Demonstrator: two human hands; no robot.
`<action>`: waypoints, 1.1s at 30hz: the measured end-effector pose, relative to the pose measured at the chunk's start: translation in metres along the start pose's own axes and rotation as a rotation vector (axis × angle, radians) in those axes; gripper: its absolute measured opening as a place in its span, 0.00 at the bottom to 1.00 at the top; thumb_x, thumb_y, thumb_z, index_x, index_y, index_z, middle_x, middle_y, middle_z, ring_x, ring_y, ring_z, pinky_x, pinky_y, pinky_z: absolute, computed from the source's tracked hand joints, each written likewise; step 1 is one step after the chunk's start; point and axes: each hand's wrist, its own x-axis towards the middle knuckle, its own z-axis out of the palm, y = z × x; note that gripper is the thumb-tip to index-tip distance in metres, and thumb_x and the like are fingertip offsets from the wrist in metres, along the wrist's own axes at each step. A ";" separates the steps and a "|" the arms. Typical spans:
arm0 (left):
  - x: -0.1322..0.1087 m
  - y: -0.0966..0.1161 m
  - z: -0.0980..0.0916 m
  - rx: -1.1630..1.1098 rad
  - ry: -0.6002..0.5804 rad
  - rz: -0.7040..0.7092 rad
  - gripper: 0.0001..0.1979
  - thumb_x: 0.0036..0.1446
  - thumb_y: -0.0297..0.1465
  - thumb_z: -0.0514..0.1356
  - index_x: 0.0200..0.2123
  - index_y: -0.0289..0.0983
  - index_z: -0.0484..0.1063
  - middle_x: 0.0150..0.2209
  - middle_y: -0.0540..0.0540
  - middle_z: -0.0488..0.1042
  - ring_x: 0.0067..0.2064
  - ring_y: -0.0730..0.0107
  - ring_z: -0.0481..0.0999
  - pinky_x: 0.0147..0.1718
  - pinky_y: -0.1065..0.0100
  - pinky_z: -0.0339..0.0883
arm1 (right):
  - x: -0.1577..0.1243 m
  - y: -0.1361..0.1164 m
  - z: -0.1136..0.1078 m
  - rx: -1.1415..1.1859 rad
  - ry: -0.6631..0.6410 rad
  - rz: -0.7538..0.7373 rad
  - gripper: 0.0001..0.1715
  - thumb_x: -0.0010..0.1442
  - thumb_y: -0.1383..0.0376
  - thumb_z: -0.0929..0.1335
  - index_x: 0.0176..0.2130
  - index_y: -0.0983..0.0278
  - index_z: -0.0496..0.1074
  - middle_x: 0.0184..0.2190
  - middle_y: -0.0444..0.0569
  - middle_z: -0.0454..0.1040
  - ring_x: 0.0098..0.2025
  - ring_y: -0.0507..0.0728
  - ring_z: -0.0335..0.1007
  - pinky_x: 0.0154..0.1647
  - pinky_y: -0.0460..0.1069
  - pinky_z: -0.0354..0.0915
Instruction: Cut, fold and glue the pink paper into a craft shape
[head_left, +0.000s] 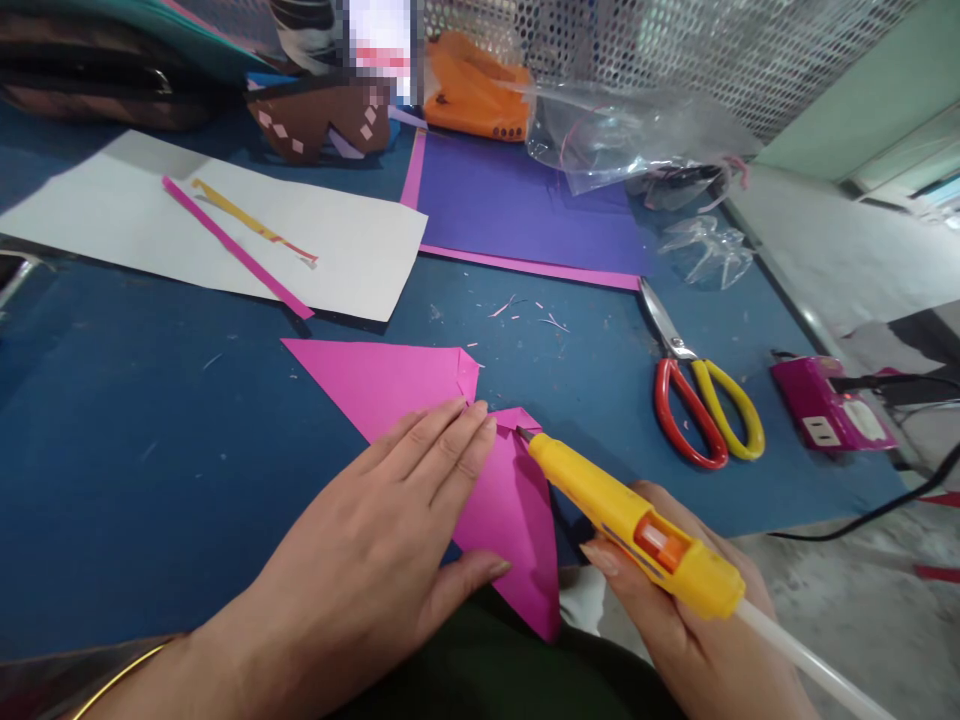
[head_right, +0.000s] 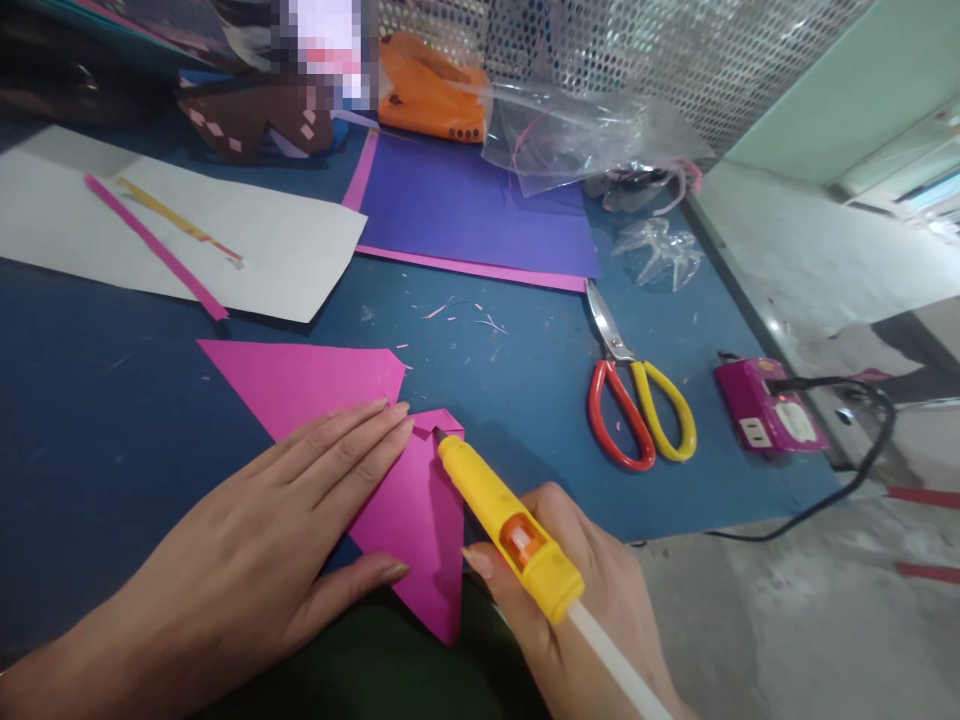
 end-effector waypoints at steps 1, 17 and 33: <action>0.000 0.000 0.000 0.001 -0.002 0.000 0.38 0.64 0.48 0.55 0.66 0.27 0.57 0.67 0.35 0.61 0.67 0.52 0.60 0.64 0.54 0.57 | 0.000 0.000 0.000 -0.001 0.005 0.000 0.19 0.71 0.50 0.59 0.31 0.57 0.60 0.19 0.42 0.68 0.18 0.54 0.67 0.17 0.48 0.60; 0.002 0.000 -0.002 0.014 0.003 0.007 0.37 0.64 0.48 0.54 0.66 0.27 0.58 0.67 0.35 0.62 0.67 0.51 0.62 0.62 0.53 0.61 | 0.003 -0.008 -0.002 -0.010 0.022 -0.011 0.18 0.71 0.51 0.58 0.33 0.57 0.61 0.20 0.42 0.69 0.17 0.54 0.67 0.16 0.48 0.60; 0.002 -0.001 -0.003 -0.039 -0.018 -0.004 0.38 0.64 0.49 0.55 0.66 0.27 0.58 0.66 0.33 0.62 0.66 0.49 0.63 0.63 0.52 0.60 | 0.007 -0.005 -0.004 -0.006 -0.054 -0.018 0.18 0.70 0.52 0.62 0.31 0.58 0.60 0.20 0.39 0.67 0.17 0.51 0.66 0.16 0.45 0.60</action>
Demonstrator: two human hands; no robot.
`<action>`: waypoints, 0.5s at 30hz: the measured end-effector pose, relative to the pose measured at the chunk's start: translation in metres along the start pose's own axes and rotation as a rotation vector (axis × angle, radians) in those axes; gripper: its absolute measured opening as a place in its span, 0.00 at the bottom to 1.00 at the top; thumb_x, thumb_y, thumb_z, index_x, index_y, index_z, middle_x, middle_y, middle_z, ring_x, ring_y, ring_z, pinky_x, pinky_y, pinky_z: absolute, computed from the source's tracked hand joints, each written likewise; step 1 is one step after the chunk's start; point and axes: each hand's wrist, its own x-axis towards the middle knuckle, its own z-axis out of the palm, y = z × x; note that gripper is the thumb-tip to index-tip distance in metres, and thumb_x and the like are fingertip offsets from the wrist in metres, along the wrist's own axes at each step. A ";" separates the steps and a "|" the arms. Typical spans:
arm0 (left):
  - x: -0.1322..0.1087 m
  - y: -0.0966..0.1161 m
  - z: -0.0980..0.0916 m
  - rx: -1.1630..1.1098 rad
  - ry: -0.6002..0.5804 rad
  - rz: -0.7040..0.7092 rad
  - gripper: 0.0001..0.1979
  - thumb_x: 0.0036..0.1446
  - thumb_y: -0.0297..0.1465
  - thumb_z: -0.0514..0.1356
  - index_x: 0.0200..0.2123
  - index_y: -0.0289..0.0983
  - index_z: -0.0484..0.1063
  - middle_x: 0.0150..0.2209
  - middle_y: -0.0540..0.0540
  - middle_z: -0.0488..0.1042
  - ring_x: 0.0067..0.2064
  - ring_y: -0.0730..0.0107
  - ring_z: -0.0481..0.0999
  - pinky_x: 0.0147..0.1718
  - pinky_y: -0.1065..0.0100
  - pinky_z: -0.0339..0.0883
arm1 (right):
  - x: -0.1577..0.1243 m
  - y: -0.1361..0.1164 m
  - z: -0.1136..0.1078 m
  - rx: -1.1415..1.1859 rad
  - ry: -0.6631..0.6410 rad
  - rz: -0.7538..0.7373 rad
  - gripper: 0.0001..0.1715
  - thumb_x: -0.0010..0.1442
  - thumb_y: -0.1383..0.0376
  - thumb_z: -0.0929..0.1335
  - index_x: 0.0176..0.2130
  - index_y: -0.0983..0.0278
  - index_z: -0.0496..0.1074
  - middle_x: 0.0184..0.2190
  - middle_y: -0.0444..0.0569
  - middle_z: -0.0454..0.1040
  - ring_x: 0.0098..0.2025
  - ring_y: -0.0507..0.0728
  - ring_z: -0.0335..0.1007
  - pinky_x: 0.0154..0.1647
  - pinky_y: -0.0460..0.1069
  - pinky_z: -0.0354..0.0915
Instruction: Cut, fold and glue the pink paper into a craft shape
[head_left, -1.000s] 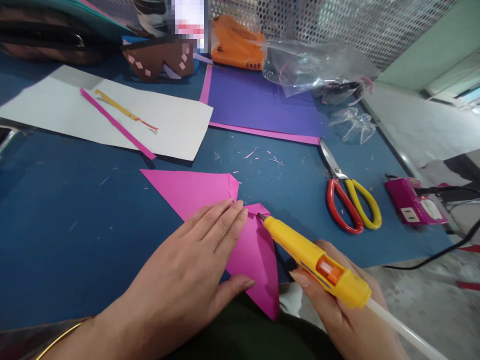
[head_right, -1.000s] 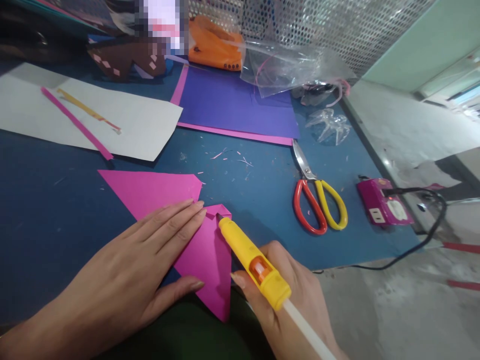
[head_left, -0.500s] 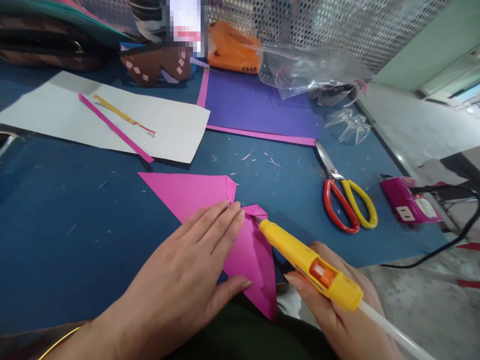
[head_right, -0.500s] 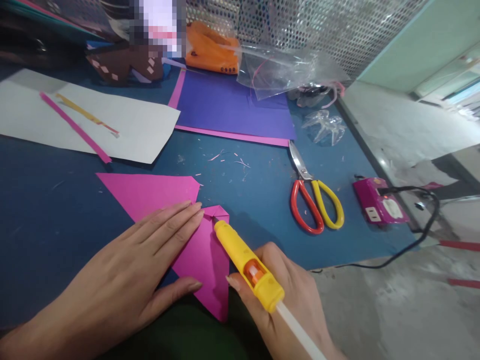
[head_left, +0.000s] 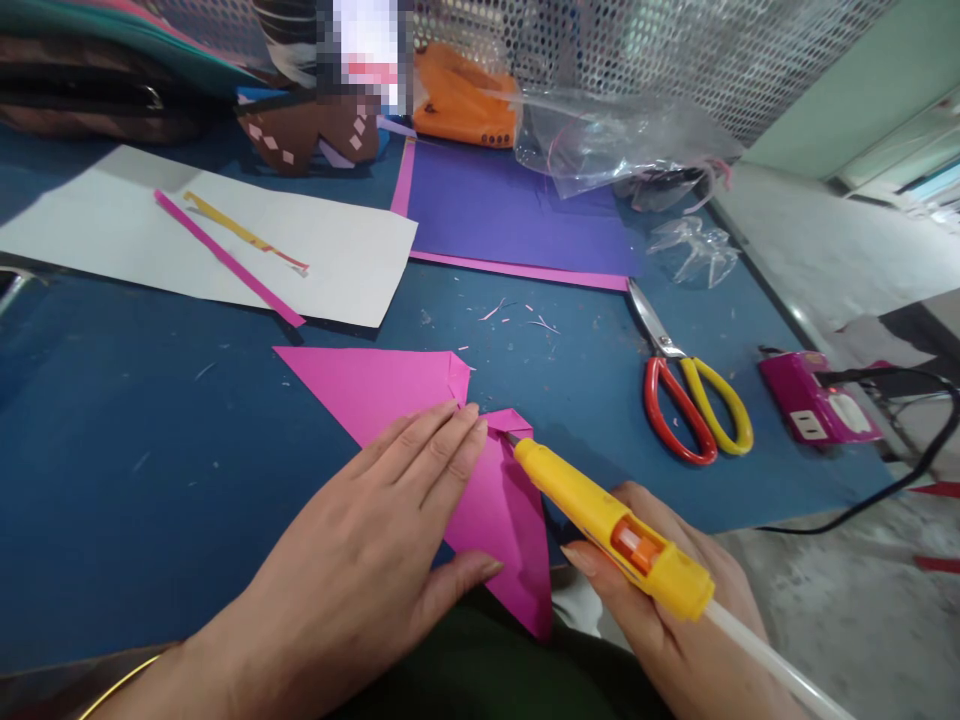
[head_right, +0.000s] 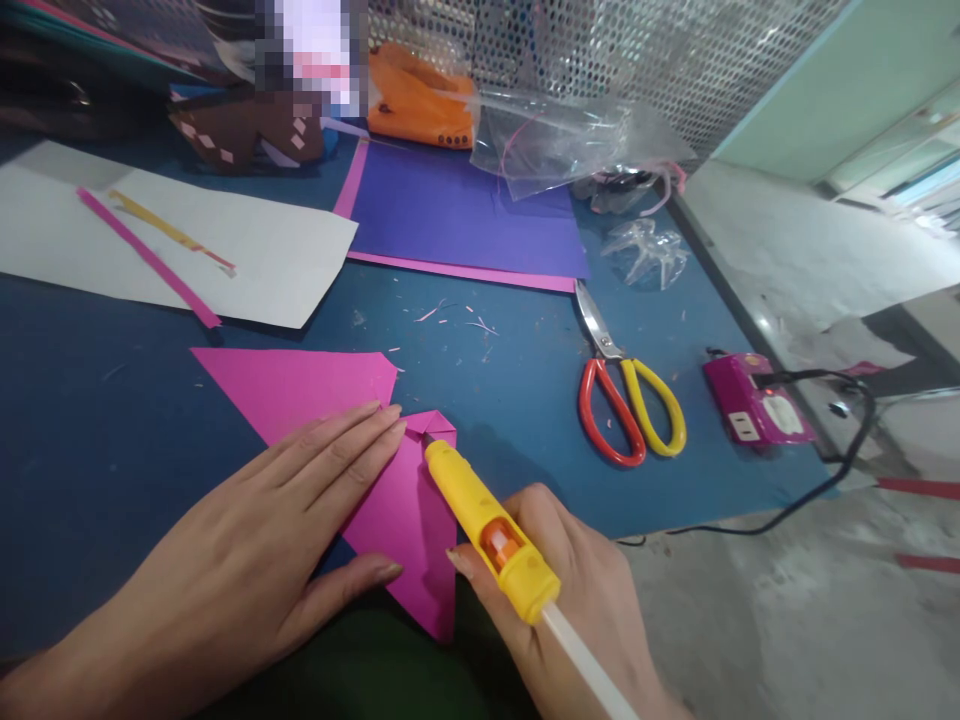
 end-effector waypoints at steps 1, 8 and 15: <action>0.000 0.000 0.000 -0.006 0.003 -0.001 0.38 0.64 0.49 0.55 0.66 0.27 0.58 0.66 0.33 0.62 0.66 0.49 0.63 0.63 0.52 0.60 | 0.000 0.000 0.000 0.003 -0.007 0.003 0.18 0.69 0.52 0.62 0.31 0.58 0.60 0.20 0.38 0.66 0.17 0.51 0.65 0.16 0.45 0.60; 0.000 0.001 0.000 0.033 -0.004 0.005 0.38 0.63 0.49 0.55 0.66 0.27 0.58 0.67 0.34 0.62 0.66 0.50 0.63 0.63 0.52 0.61 | 0.001 -0.001 0.001 0.012 0.033 0.009 0.18 0.70 0.52 0.62 0.31 0.58 0.58 0.20 0.38 0.64 0.16 0.51 0.64 0.15 0.45 0.59; 0.000 0.001 -0.001 0.028 0.001 0.002 0.37 0.64 0.48 0.55 0.66 0.27 0.58 0.67 0.34 0.62 0.66 0.50 0.63 0.62 0.52 0.61 | 0.000 0.000 0.003 -0.029 0.008 -0.021 0.19 0.70 0.51 0.61 0.31 0.58 0.59 0.20 0.38 0.65 0.17 0.50 0.64 0.16 0.44 0.58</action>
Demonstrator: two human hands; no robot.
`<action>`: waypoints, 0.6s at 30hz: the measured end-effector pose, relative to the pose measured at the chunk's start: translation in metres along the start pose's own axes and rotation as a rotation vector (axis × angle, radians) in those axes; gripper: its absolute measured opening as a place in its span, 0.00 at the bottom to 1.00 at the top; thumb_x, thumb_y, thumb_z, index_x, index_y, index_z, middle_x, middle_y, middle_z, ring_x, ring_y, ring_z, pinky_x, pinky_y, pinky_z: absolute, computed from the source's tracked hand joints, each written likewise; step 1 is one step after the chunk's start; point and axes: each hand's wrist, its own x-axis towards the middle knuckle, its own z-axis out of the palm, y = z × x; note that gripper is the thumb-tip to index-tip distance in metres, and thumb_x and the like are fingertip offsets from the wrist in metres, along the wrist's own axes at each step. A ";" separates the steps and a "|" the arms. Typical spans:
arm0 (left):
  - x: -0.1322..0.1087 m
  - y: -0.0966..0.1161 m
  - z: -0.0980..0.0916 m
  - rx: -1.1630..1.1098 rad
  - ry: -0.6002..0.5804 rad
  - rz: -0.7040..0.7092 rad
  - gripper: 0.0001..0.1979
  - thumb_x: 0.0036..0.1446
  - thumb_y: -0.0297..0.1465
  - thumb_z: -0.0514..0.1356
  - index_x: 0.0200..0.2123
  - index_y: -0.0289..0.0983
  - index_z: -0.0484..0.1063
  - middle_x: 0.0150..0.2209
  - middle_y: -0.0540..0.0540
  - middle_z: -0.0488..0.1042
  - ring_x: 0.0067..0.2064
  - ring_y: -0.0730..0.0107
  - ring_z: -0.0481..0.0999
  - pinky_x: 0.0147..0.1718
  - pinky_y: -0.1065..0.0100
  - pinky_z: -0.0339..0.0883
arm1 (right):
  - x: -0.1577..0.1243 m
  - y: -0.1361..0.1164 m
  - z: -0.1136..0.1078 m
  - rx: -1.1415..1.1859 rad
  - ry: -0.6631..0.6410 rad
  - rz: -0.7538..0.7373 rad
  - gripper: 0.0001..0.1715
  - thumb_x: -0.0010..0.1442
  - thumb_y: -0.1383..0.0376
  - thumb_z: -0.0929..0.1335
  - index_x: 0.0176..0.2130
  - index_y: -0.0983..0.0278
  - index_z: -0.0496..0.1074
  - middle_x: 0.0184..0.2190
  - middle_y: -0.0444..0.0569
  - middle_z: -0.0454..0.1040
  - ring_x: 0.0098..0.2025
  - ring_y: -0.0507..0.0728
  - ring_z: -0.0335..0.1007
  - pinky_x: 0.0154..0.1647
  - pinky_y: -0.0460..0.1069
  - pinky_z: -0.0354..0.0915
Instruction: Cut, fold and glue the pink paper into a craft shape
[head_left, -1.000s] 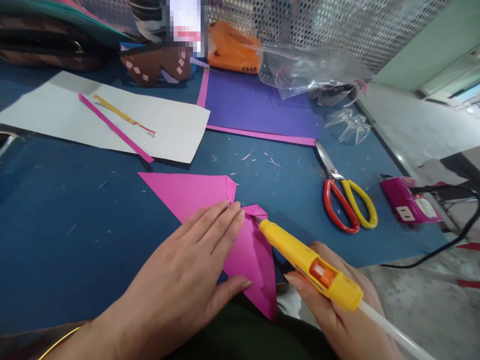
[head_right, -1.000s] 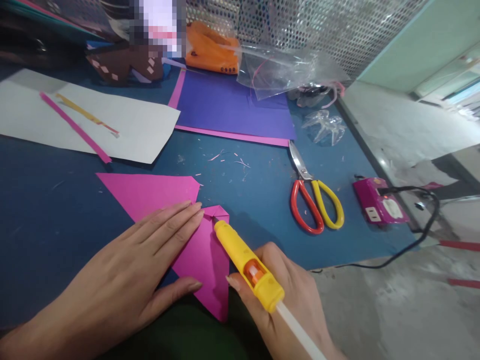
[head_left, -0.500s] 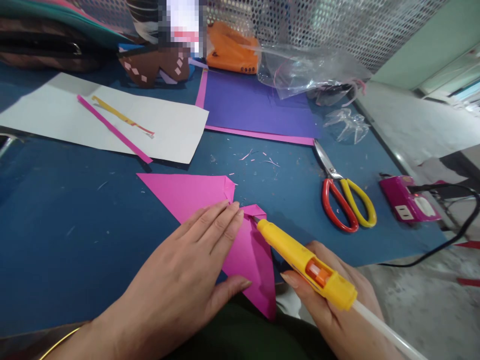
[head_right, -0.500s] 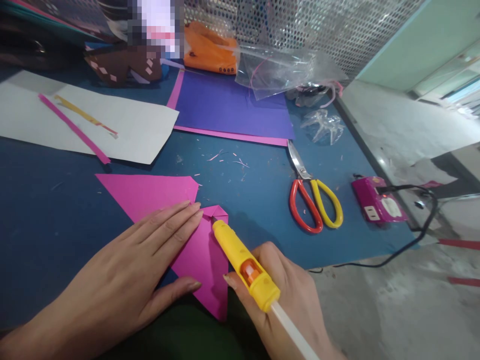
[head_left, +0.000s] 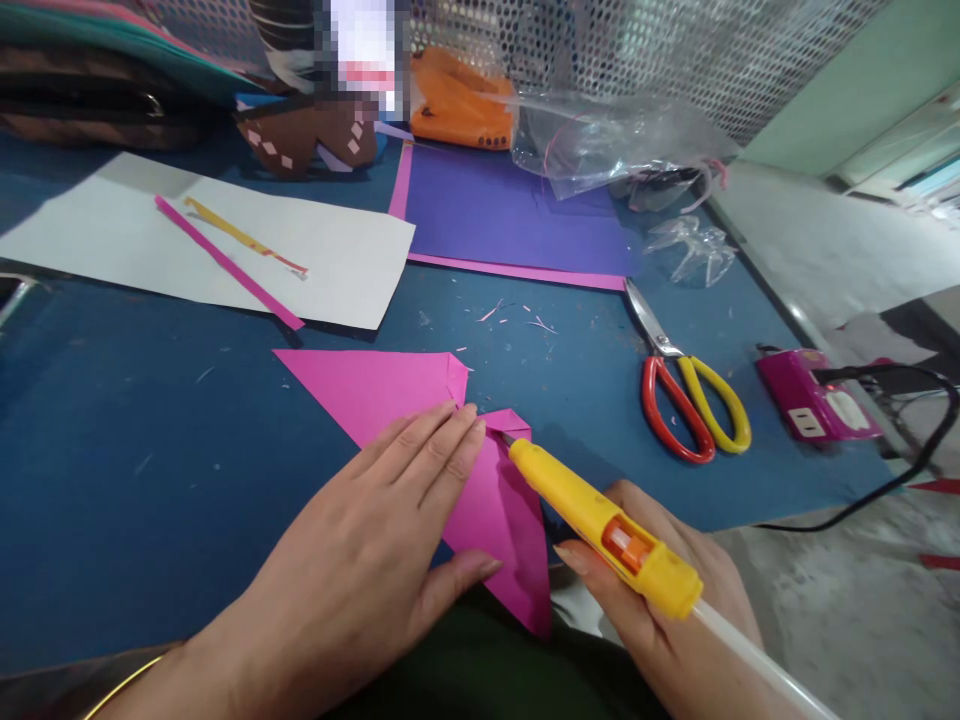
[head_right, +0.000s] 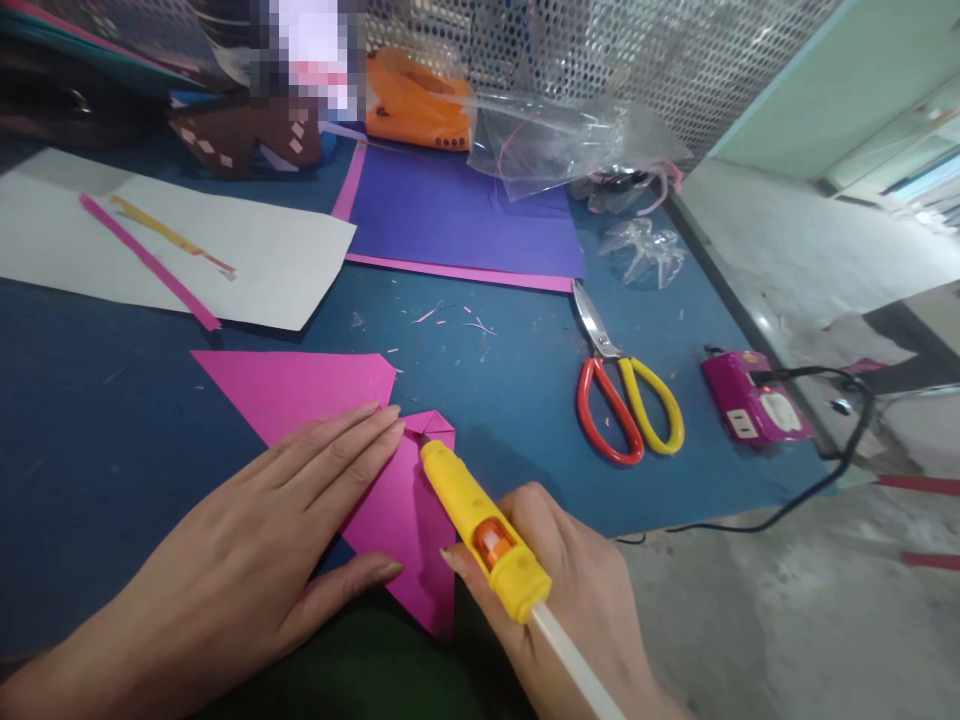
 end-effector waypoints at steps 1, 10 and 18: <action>0.000 0.000 0.000 -0.008 0.001 -0.002 0.37 0.64 0.48 0.55 0.66 0.28 0.58 0.67 0.34 0.62 0.66 0.50 0.63 0.62 0.51 0.61 | -0.001 0.000 0.000 -0.004 0.004 0.000 0.19 0.70 0.51 0.61 0.32 0.58 0.59 0.21 0.38 0.65 0.17 0.50 0.64 0.16 0.44 0.57; -0.001 0.000 0.001 -0.047 -0.001 -0.015 0.37 0.63 0.48 0.56 0.66 0.28 0.58 0.66 0.33 0.62 0.66 0.48 0.63 0.63 0.50 0.60 | 0.001 -0.002 -0.003 0.005 0.010 0.048 0.19 0.69 0.51 0.62 0.30 0.58 0.58 0.19 0.36 0.62 0.16 0.49 0.60 0.15 0.44 0.57; 0.000 0.000 0.000 0.001 -0.006 -0.008 0.38 0.63 0.50 0.55 0.66 0.28 0.58 0.66 0.34 0.63 0.66 0.50 0.63 0.62 0.51 0.62 | -0.001 0.000 0.001 0.002 0.009 0.019 0.20 0.69 0.50 0.61 0.30 0.58 0.59 0.19 0.37 0.63 0.16 0.49 0.63 0.15 0.44 0.56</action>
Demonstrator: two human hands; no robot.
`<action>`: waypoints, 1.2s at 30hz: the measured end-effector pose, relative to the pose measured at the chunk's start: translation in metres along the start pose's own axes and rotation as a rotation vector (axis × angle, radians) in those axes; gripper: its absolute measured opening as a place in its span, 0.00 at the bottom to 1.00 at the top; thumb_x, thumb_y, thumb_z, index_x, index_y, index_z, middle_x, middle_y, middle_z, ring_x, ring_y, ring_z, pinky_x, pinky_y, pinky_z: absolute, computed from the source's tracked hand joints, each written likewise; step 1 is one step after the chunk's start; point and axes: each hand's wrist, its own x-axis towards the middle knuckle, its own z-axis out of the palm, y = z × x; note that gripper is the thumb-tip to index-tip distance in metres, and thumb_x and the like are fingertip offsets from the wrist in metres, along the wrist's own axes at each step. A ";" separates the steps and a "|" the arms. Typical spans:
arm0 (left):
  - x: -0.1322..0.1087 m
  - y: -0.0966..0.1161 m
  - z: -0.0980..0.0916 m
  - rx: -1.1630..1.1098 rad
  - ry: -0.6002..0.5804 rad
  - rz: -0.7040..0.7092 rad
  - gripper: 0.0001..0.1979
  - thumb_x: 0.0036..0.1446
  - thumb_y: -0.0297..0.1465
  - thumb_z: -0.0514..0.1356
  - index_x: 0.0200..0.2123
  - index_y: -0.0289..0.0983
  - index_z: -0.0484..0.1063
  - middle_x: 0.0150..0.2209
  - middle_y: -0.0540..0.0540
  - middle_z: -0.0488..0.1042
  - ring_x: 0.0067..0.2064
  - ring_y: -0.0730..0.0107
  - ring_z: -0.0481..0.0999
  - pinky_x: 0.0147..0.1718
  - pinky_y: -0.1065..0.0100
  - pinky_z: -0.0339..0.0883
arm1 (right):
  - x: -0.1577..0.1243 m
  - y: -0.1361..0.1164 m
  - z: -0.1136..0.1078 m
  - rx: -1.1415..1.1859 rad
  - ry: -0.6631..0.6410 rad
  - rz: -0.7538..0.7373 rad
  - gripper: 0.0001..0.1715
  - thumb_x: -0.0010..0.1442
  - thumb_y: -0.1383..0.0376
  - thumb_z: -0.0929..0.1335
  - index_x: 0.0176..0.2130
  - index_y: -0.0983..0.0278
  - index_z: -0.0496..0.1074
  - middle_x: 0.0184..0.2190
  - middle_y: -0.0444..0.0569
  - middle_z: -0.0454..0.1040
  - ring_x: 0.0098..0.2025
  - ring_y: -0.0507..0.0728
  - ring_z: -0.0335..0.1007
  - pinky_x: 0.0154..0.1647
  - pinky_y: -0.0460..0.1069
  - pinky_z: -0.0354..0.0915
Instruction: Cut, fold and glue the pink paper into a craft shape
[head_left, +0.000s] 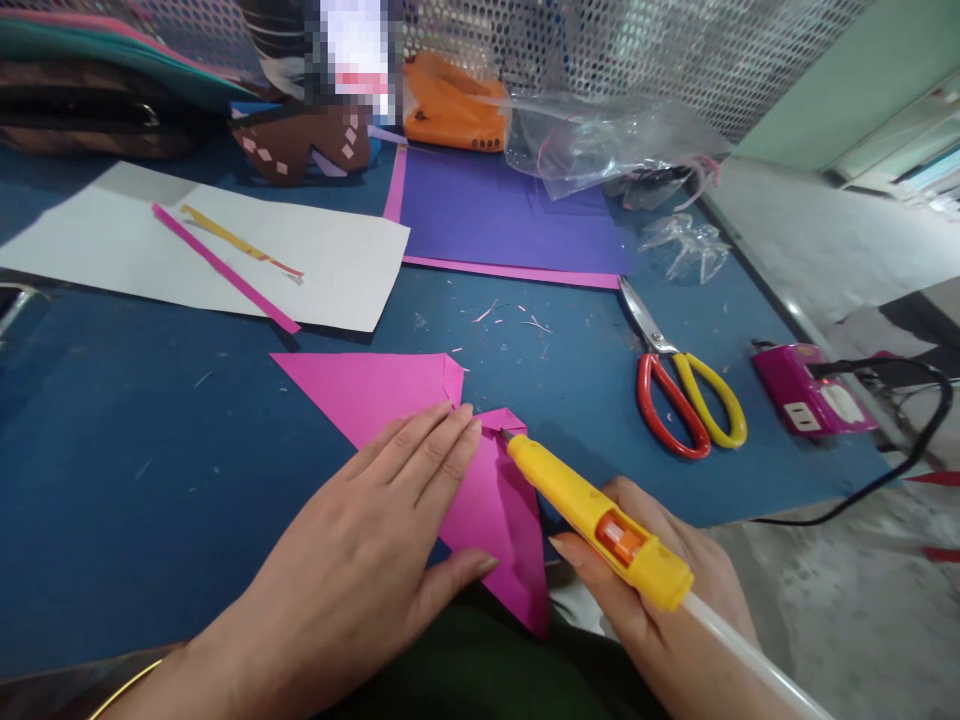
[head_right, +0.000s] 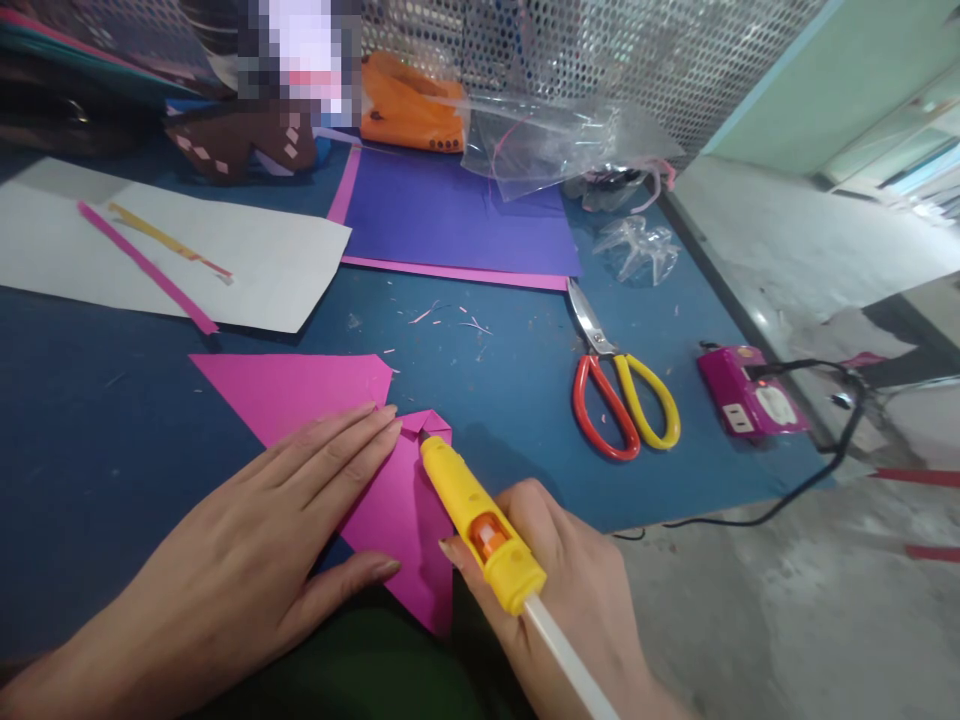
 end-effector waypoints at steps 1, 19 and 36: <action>0.000 0.000 0.000 0.007 -0.002 0.002 0.38 0.64 0.50 0.54 0.66 0.28 0.58 0.66 0.34 0.62 0.66 0.50 0.63 0.62 0.51 0.62 | -0.001 0.000 0.000 -0.007 -0.002 0.003 0.20 0.69 0.50 0.61 0.30 0.59 0.59 0.19 0.37 0.63 0.16 0.50 0.63 0.15 0.44 0.56; 0.005 0.001 -0.001 0.011 -0.036 -0.033 0.34 0.65 0.47 0.53 0.66 0.32 0.59 0.65 0.37 0.65 0.64 0.50 0.64 0.61 0.50 0.63 | 0.000 -0.003 -0.004 0.034 0.014 0.033 0.19 0.69 0.51 0.62 0.31 0.59 0.59 0.20 0.37 0.62 0.16 0.49 0.60 0.15 0.43 0.56; 0.005 0.001 -0.002 0.001 -0.054 -0.024 0.30 0.66 0.45 0.53 0.66 0.35 0.62 0.65 0.38 0.65 0.65 0.49 0.63 0.60 0.49 0.64 | 0.001 0.000 -0.003 0.073 -0.007 0.048 0.19 0.69 0.51 0.62 0.31 0.58 0.59 0.20 0.37 0.62 0.16 0.49 0.60 0.15 0.43 0.56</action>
